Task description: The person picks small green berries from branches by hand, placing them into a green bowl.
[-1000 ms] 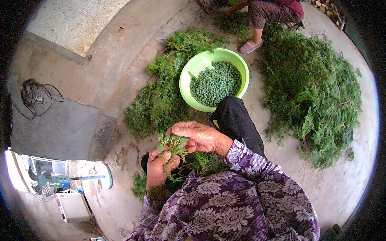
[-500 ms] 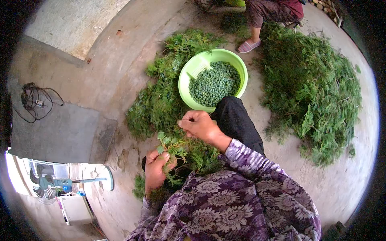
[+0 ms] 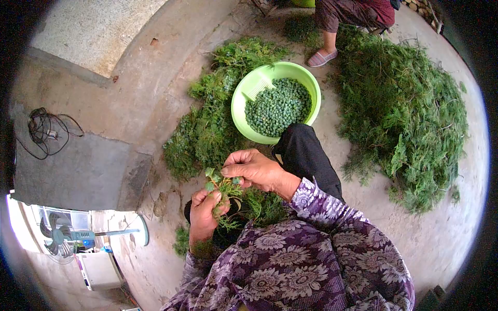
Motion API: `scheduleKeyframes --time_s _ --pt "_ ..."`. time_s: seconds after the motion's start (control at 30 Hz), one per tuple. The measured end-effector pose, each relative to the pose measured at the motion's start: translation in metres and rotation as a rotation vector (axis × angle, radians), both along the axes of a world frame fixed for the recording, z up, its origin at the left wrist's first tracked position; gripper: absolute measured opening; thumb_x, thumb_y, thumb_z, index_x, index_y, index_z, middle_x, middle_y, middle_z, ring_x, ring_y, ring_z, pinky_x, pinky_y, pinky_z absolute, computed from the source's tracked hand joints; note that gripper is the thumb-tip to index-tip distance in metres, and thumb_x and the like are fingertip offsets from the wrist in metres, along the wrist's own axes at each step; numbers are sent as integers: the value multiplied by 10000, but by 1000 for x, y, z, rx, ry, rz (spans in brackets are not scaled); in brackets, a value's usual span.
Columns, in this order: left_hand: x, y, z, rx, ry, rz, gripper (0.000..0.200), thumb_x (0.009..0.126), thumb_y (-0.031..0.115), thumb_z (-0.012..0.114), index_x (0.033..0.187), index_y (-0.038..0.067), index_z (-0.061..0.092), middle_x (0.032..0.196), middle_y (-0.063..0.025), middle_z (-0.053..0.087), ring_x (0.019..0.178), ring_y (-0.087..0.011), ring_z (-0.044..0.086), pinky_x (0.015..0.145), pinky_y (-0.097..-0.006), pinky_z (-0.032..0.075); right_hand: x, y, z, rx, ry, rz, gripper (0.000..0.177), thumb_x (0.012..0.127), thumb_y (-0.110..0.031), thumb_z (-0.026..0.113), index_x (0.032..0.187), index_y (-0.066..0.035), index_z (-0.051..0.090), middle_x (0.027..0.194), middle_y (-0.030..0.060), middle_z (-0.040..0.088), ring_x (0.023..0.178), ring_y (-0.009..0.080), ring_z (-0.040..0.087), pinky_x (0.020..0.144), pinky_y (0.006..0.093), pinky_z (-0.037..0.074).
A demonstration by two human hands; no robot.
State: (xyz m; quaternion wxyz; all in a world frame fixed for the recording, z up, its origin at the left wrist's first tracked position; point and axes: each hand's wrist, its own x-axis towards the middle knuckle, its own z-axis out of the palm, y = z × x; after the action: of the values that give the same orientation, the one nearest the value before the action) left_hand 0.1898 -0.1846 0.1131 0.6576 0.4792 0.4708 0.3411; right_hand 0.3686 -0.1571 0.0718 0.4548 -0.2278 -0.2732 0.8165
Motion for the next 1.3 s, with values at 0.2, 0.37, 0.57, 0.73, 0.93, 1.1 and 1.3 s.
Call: scheduleKeyframes --time_s 0.2,0.37,0.57,0.73,0.93,1.1,1.3 --pt "0 3 -6 -2 39 -1 121 821 96 480 788 -10 528 594 -23 472 479 -93 399 466 -249 314 -10 1 -7 -94 -278 -143 121 750 -177 646 709 -91 573 532 -40 493 398 43 422 348 182 321" --pt "-1 -4 -1 -52 14 29 105 810 76 475 781 -19 510 586 -33 460 474 -106 389 467 -251 309 -12 0 -9 -224 -101 -118 145 760 -209 623 745 -83 551 559 -16 472 367 56 355 317 176 265" --pt "-31 -3 13 -75 -230 107 80 806 66 503 754 13 532 651 -55 559 548 -118 510 482 -247 391 42 9 -25 -276 350 -185 106 773 -140 542 752 -46 497 630 35 449 484 79 393 355 167 293" --pt "-19 4 3 -48 -454 52 82 815 29 472 756 17 527 576 -9 451 464 -87 340 435 -269 251 11 -5 -31 -214 346 125 173 797 -142 572 906 -24 511 913 147 593 650 191 588 363 179 373" --pt "-8 3 12 23 -175 85 76 817 100 507 790 32 525 532 -8 431 426 -95 342 431 -265 271 -5 -14 -1 -217 269 171 217 797 -160 603 953 -33 522 767 39 564 586 130 564 382 159 330" --pt "-13 2 6 28 -96 41 103 815 92 499 839 1 540 571 -13 468 464 -100 387 442 -256 301 -6 -10 9 -54 115 227 157 771 -194 642 844 -95 545 678 -43 517 527 41 476 393 154 292" --pt "-22 -1 25 62 229 -120 143 796 104 523 702 1 554 614 36 471 526 -40 376 485 -208 282 19 -9 12 191 -358 225 97 741 -108 631 778 -72 549 606 -33 483 423 32 384 364 160 274"
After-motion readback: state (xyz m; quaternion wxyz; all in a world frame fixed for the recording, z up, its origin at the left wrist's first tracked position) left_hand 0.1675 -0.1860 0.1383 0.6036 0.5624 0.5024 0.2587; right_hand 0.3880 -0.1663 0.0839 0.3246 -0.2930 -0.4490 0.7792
